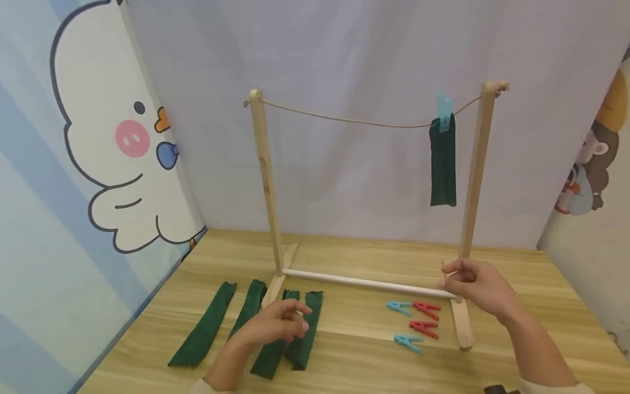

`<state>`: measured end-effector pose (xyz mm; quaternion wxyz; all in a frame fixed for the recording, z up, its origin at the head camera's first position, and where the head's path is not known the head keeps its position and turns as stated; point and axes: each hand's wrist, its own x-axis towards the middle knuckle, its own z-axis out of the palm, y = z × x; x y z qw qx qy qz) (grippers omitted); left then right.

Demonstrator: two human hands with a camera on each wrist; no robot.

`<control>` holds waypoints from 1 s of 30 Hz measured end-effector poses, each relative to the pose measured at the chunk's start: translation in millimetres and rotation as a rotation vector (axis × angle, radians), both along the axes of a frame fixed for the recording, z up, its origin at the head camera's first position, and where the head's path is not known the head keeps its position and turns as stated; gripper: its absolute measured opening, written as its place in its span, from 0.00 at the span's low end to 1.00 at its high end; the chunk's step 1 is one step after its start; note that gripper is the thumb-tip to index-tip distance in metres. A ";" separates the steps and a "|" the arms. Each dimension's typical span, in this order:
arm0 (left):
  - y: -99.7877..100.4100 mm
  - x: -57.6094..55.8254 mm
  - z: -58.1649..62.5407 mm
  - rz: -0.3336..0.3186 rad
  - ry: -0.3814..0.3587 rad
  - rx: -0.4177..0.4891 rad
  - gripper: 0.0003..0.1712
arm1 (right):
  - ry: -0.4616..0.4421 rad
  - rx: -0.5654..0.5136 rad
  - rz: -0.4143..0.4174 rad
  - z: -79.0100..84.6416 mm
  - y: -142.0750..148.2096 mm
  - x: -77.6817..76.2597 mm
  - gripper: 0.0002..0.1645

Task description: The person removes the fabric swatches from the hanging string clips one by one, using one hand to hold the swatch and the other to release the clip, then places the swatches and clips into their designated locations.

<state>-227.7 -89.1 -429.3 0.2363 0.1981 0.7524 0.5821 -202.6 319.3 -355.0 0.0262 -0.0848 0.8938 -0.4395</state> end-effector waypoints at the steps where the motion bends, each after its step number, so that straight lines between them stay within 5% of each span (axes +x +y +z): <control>1: 2.1 -0.5 1.2 0.000 -0.001 0.000 0.21 | 0.006 0.000 -0.007 2.6 2.3 0.2 0.23; 15: 26.3 -7.1 11.2 0.032 0.013 0.022 0.19 | 0.203 -0.025 -0.075 31.1 26.8 2.0 0.18; 21: 36.5 -12.5 12.8 0.035 0.010 0.053 0.18 | 0.204 0.001 -0.084 35.9 32.5 2.1 0.24; 30: 53.0 -18.9 19.8 0.108 0.151 0.106 0.16 | 0.299 0.042 -0.047 51.0 30.3 -3.7 0.27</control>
